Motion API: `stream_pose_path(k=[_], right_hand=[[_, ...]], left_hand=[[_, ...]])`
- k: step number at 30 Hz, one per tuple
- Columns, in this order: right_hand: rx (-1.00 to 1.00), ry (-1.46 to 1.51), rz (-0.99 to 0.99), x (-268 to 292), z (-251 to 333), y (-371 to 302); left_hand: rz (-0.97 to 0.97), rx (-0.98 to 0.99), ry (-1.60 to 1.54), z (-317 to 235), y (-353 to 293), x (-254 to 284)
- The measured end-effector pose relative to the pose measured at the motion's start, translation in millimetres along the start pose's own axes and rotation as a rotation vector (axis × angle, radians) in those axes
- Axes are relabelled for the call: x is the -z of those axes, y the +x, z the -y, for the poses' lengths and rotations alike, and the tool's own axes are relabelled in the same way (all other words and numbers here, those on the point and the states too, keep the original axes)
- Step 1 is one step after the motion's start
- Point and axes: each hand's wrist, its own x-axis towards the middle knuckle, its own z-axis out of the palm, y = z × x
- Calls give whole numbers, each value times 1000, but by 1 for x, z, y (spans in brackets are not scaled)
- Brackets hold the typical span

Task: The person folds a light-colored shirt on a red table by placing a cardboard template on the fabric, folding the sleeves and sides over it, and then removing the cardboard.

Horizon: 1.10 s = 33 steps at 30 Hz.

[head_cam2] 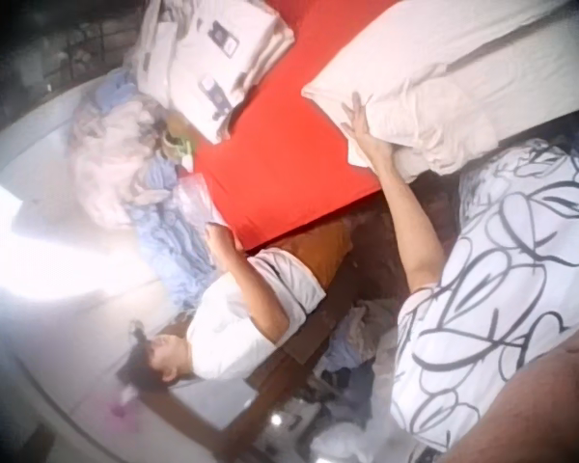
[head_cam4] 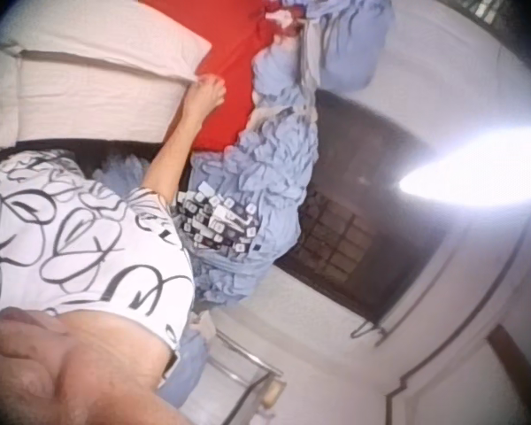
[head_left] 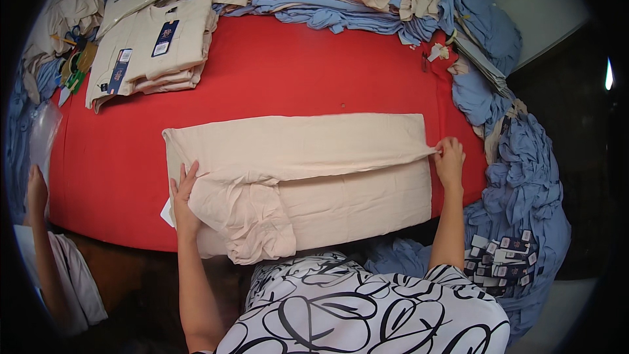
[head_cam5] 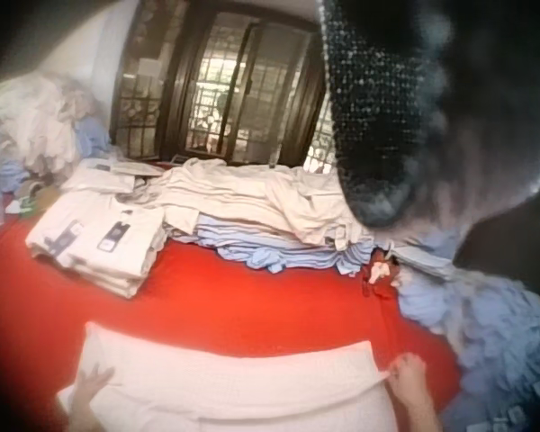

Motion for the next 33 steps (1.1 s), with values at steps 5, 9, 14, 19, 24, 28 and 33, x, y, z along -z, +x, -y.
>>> stream_pose_path(k=[5,9,14,19,24,28,33], right_hand=[[-16,267,-105,-29,-6,15],[-22,273,-39,-85,62,46],[50,56,11,-104,54,65],[82,192,-89,-92,22,68],[47,336,175,-35,4,-1],[129,225,-59,-29,8,-13],[-13,120,-114,-26,5,-35]], left_hand=[[-1,-21,65,12,1,-1],[3,-102,213,5,-6,1],[-23,-118,222,6,-7,4],[-37,-115,162,2,-8,0],[-70,-156,183,17,-10,-3],[-84,-208,190,22,-10,-9],[-159,-213,159,24,-10,-3]])
